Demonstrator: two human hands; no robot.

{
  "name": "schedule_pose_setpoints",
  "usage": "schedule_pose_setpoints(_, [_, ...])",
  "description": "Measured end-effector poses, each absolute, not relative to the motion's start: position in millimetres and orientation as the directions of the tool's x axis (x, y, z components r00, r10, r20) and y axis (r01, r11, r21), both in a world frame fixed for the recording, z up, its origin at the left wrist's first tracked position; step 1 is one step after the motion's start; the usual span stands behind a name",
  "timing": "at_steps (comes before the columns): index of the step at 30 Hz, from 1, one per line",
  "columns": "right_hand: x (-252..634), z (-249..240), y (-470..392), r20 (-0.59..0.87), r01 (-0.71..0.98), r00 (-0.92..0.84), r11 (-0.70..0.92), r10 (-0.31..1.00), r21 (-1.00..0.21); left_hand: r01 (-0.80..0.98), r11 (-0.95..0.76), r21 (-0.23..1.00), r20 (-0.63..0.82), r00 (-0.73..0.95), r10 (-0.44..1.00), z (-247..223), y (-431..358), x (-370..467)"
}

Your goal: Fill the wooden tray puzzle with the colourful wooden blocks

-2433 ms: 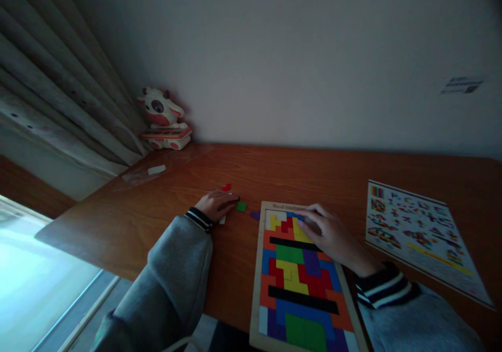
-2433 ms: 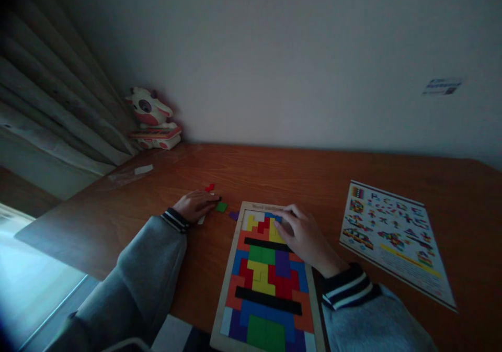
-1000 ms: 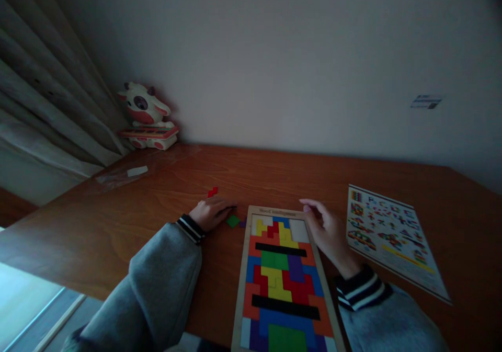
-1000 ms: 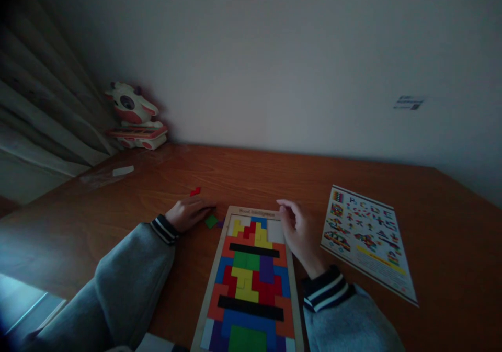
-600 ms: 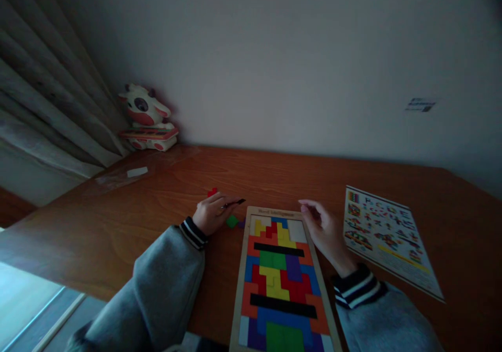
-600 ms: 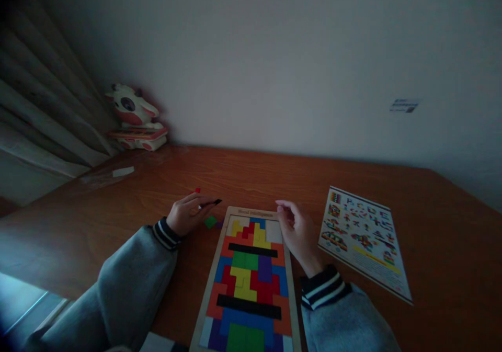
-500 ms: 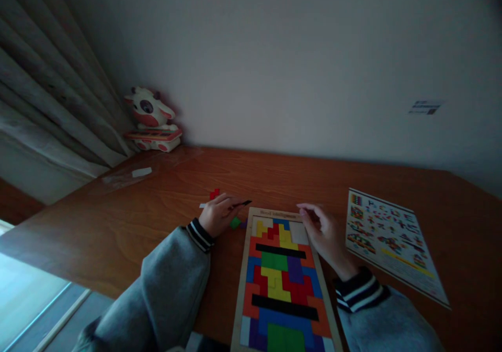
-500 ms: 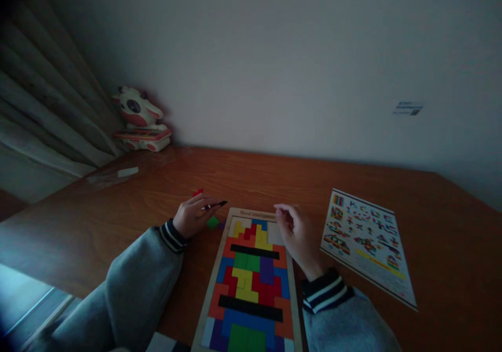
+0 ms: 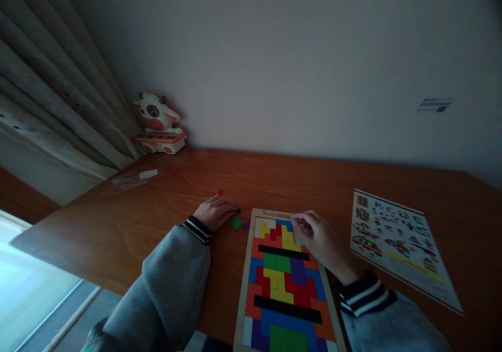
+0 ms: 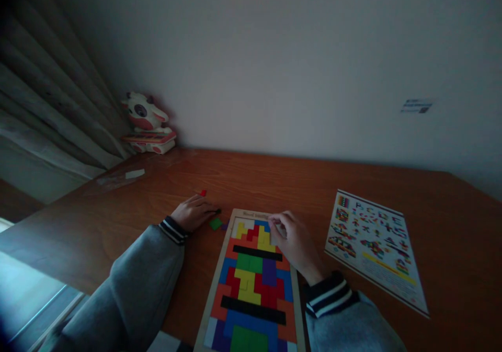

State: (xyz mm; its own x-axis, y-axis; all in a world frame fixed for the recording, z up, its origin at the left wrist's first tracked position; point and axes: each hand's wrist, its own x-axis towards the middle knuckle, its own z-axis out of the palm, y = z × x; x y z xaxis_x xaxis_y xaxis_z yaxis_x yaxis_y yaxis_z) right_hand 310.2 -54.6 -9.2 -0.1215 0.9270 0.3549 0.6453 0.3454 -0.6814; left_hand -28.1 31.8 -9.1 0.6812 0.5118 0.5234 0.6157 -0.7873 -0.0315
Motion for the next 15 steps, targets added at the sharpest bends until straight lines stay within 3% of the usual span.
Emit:
schedule_pose_setpoints(4, [309.5,-8.1,-55.8,0.344,0.680,-0.154,0.352,0.926,-0.643,0.588,-0.809,0.027,0.511,0.687,0.516,-5.2,28.6,-23.2])
schedule_pose_setpoints(10, [311.2,-5.8,-56.9,0.354,0.709,-0.367,0.505,0.860,-0.493,0.382,-0.907,0.178,0.536,0.735,0.415,4.3,6.7,9.4])
schedule_pose_setpoints(15, [309.7,-6.2,-57.8,0.358,0.719,-0.357,0.499,0.863,-0.484,0.325,-0.920,0.220,0.439,0.809,0.391,3.2,-4.8,29.0])
